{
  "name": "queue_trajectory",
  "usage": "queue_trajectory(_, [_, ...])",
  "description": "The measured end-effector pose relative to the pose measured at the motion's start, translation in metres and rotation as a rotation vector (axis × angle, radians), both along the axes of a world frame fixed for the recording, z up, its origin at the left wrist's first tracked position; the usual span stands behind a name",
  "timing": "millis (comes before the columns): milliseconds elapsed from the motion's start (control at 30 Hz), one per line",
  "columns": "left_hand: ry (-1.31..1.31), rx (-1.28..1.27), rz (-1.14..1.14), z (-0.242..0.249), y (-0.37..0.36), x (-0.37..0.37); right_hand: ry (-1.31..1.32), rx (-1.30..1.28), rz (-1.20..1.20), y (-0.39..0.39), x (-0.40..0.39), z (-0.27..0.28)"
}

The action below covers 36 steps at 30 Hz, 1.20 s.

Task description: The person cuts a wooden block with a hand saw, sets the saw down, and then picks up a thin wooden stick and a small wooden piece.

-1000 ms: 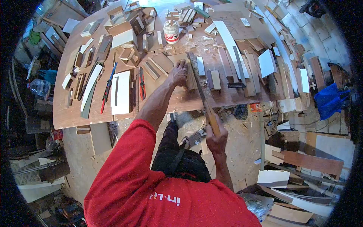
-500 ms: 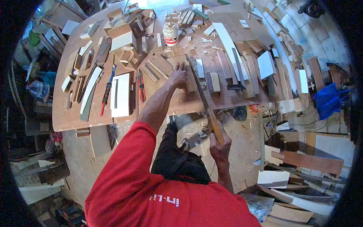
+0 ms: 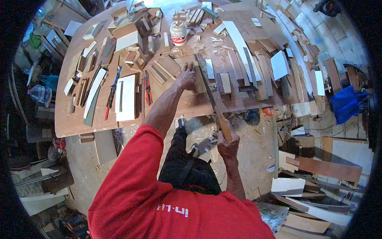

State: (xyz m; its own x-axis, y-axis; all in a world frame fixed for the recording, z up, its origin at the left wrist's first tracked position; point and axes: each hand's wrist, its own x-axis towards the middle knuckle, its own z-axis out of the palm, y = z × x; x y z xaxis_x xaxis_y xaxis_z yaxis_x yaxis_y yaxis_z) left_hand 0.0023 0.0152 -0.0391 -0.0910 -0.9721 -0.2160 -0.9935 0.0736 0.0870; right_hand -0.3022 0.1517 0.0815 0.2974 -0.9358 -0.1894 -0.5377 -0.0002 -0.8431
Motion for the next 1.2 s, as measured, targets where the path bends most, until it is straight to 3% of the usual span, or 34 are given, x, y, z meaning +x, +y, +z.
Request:
queue_trajectory(33, [0.069,-0.046,0.073,-0.003,0.000,0.001,-0.007,-0.225,0.043,0.002,-0.005,-0.007])
queue_trajectory(100, [0.144,-0.088,0.149,-0.005,-0.002,0.002,-0.040,-0.210,0.009,0.021,-0.018,-0.004])
queue_trajectory(167, [-0.082,0.105,0.019,0.008,-0.006,0.000,-0.079,-0.166,-0.038,0.029,-0.022,0.010])
queue_trajectory(300, [-0.068,0.128,0.016,0.016,0.002,-0.004,-0.029,-0.099,0.002,0.000,0.004,0.002])
queue_trajectory(367, [0.048,0.009,0.069,0.012,0.001,0.001,-0.038,-0.120,-0.004,0.010,-0.010,-0.004])
queue_trajectory(467, [0.009,0.044,0.058,-0.007,-0.005,0.004,-0.078,-0.130,-0.039,0.027,-0.022,0.006])
queue_trajectory(533, [-0.054,0.101,0.021,0.020,-0.003,-0.002,-0.046,-0.276,-0.016,0.020,-0.017,0.000])
queue_trajectory(600, [-0.123,0.155,-0.024,0.027,0.003,-0.009,-0.073,-0.189,-0.006,0.012,-0.009,0.002])
queue_trajectory(700, [-0.012,0.069,0.043,0.034,0.003,-0.006,-0.010,-0.072,0.022,0.020,-0.020,0.004])
queue_trajectory(833, [-0.058,0.175,-0.003,0.016,-0.006,0.000,-0.097,-0.156,-0.037,0.026,-0.023,0.007])
queue_trajectory(933, [0.003,0.050,0.065,0.009,0.001,-0.001,0.003,-0.015,0.005,0.003,0.000,0.014])
queue_trajectory(1000, [0.022,-0.076,0.043,0.008,0.002,0.000,-0.017,-0.015,0.041,0.024,-0.026,-0.006])
queue_trajectory(1100, [0.034,-0.090,0.056,-0.033,-0.008,0.010,-0.052,-0.275,-0.007,0.037,-0.040,-0.007])
queue_trajectory(1200, [0.089,-0.035,0.057,-0.025,-0.006,0.011,-0.068,-0.076,0.028,0.005,-0.006,0.004])
